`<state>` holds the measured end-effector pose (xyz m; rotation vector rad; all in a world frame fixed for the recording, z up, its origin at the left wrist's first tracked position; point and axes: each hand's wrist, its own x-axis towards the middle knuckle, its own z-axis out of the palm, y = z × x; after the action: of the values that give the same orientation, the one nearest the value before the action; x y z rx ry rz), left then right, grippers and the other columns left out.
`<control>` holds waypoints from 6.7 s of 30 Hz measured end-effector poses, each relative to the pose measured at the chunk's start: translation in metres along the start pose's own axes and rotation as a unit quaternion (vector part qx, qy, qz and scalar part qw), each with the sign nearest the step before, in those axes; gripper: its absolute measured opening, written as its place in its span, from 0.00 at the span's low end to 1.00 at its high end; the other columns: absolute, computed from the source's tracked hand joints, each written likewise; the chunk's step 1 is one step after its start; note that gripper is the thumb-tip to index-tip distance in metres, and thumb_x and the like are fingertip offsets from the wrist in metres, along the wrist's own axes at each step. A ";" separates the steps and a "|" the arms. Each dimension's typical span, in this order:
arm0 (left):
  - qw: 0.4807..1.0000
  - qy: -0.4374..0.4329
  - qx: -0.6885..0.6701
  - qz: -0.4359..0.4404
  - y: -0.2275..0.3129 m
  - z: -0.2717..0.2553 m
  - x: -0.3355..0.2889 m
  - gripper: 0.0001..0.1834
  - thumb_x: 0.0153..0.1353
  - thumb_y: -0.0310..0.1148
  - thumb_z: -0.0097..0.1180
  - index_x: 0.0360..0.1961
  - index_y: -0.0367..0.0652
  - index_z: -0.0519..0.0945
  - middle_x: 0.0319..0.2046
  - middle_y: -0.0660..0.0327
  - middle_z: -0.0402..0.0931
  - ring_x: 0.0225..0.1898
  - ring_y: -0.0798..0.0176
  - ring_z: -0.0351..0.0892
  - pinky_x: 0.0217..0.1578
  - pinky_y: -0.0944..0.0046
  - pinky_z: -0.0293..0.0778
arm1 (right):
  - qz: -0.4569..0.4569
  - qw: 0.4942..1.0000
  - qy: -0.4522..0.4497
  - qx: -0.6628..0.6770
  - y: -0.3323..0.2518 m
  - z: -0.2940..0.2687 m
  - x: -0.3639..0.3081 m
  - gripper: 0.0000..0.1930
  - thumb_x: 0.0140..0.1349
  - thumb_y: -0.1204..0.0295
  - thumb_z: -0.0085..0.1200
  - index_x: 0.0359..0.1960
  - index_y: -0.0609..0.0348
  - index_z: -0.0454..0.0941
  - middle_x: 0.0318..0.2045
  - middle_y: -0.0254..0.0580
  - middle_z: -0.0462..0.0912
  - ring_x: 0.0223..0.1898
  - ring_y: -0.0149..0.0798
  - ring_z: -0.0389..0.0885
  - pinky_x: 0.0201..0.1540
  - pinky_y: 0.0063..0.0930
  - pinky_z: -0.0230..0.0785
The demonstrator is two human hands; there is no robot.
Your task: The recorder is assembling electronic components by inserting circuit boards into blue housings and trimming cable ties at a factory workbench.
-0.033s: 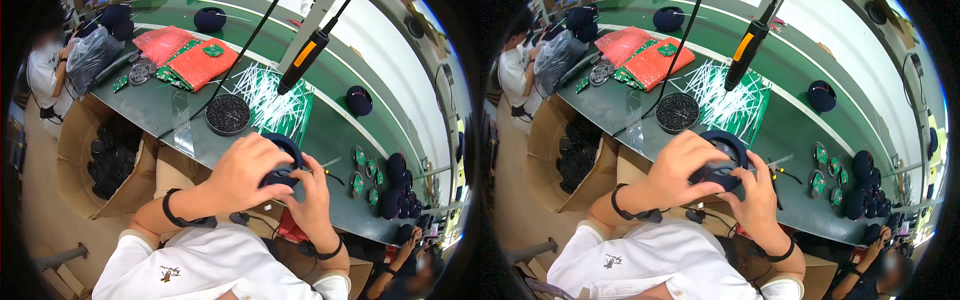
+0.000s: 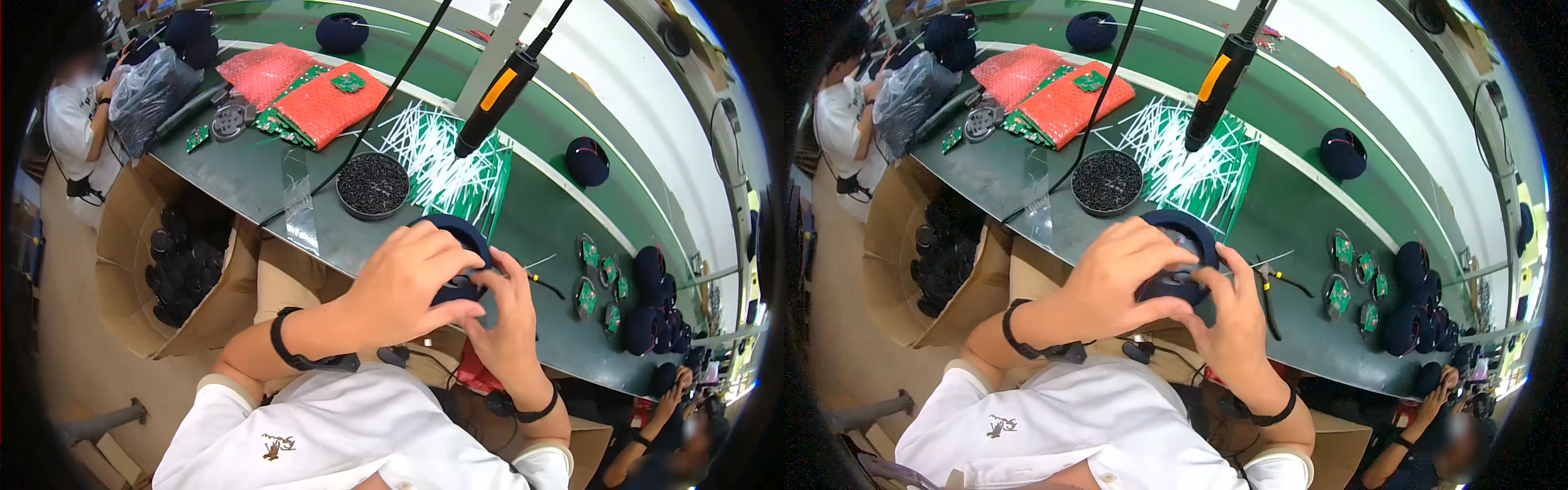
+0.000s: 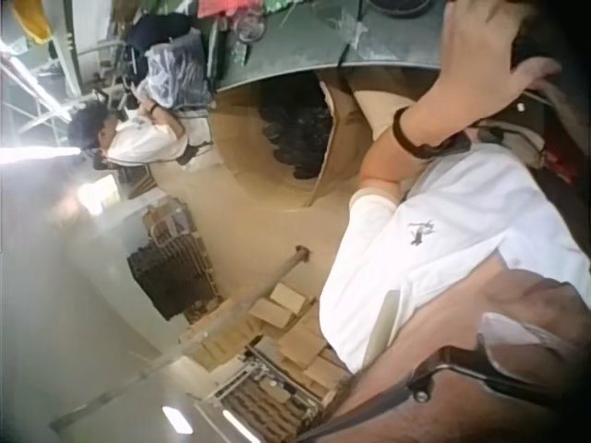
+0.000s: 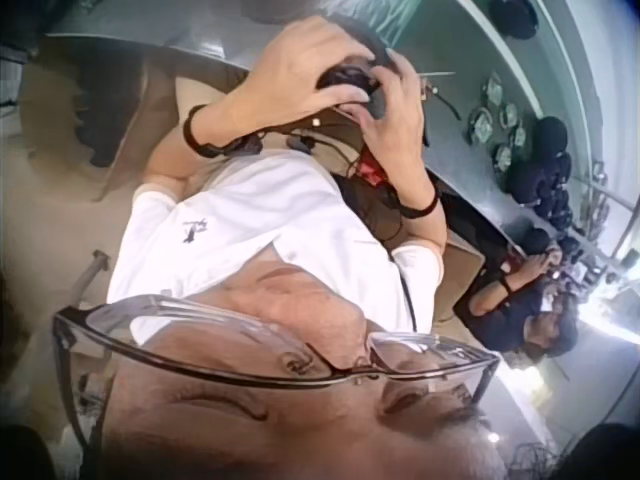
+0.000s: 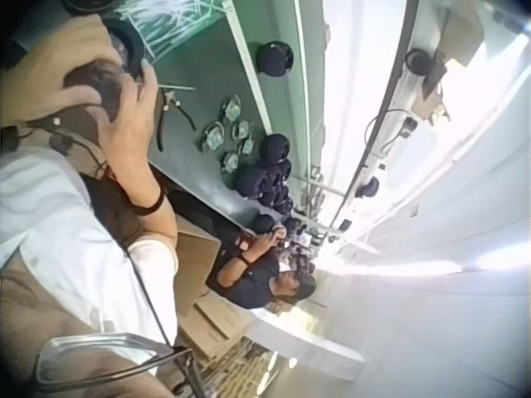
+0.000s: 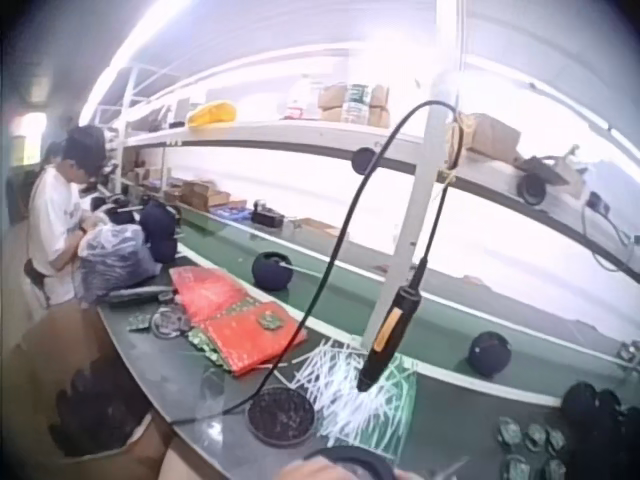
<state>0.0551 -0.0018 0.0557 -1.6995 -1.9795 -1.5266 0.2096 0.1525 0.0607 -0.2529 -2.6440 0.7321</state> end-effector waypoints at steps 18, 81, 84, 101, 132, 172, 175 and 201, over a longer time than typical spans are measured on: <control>0.988 -0.062 0.126 -0.064 0.009 0.040 0.017 0.07 0.52 0.29 0.68 0.30 0.47 0.82 0.27 0.65 0.78 0.30 0.57 0.82 0.35 0.56 0.71 | -0.012 0.978 0.130 0.161 0.047 0.017 0.005 0.10 0.62 0.84 0.63 0.44 0.65 0.79 0.49 0.51 0.88 0.41 0.38 0.89 0.44 0.29 0.80; 0.975 -0.186 0.050 -0.111 0.010 0.029 0.028 0.17 0.53 0.27 0.69 0.45 0.47 0.80 0.41 0.56 0.73 0.43 0.47 0.79 0.45 0.49 0.74 | 0.135 0.983 0.108 0.067 0.039 0.026 -0.048 0.19 0.56 0.79 0.69 0.51 0.64 0.81 0.33 0.44 0.79 0.33 0.41 0.78 0.38 0.33 0.73; 0.974 -0.187 0.054 -0.116 0.011 0.029 0.027 0.17 0.53 0.27 0.69 0.45 0.47 0.80 0.41 0.56 0.73 0.44 0.47 0.79 0.45 0.49 0.74 | 0.133 0.980 0.119 0.086 0.039 0.029 -0.044 0.17 0.57 0.78 0.69 0.49 0.65 0.82 0.32 0.44 0.80 0.31 0.40 0.78 0.36 0.32 0.72; 0.980 0.092 -0.102 -0.147 -0.006 0.005 0.026 0.03 0.65 0.25 0.65 0.39 0.37 0.84 0.34 0.63 0.79 0.33 0.71 0.78 0.37 0.68 0.74 | 0.165 0.955 0.160 -0.186 0.086 0.012 -0.040 0.22 0.55 0.62 0.75 0.49 0.56 0.84 0.36 0.43 0.81 0.38 0.48 0.81 0.41 0.42 0.74; 0.974 0.108 0.169 -0.100 -0.087 0.002 -0.048 0.08 0.63 0.27 0.65 0.43 0.44 0.86 0.29 0.56 0.79 0.26 0.52 0.81 0.29 0.57 0.76 | 0.120 0.976 0.181 -0.001 0.170 -0.094 0.110 0.28 0.49 0.70 0.78 0.49 0.62 0.77 0.49 0.53 0.87 0.52 0.42 0.85 0.53 0.36 0.76; 0.976 0.065 0.203 -0.046 -0.100 0.015 -0.057 0.09 0.57 0.31 0.63 0.30 0.43 0.74 0.32 0.59 0.69 0.32 0.56 0.77 0.33 0.56 0.75 | -0.089 0.985 0.094 -0.112 0.298 -0.014 0.396 0.33 0.49 0.73 0.76 0.56 0.61 0.70 0.48 0.63 0.83 0.51 0.68 0.82 0.52 0.48 0.74; 0.975 0.064 0.207 -0.044 -0.102 0.018 -0.060 0.09 0.58 0.31 0.63 0.30 0.42 0.74 0.32 0.59 0.69 0.32 0.55 0.77 0.33 0.56 0.75 | 0.014 0.978 0.110 -0.177 0.287 -0.073 0.328 0.36 0.45 0.70 0.77 0.55 0.59 0.70 0.48 0.64 0.83 0.51 0.64 0.84 0.55 0.46 0.73; 0.980 -0.063 0.186 0.024 0.023 0.032 -0.001 0.11 0.52 0.32 0.72 0.35 0.48 0.82 0.33 0.62 0.78 0.36 0.57 0.80 0.39 0.57 0.69 | -0.023 0.988 0.060 0.143 0.036 -0.003 -0.010 0.06 0.60 0.84 0.65 0.37 0.67 0.80 0.45 0.54 0.89 0.45 0.46 0.91 0.40 0.31 0.84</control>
<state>0.0897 0.0176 0.0531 -1.7012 -2.1029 -0.9736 0.2224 0.1812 0.0406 -0.1501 -2.3869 1.0348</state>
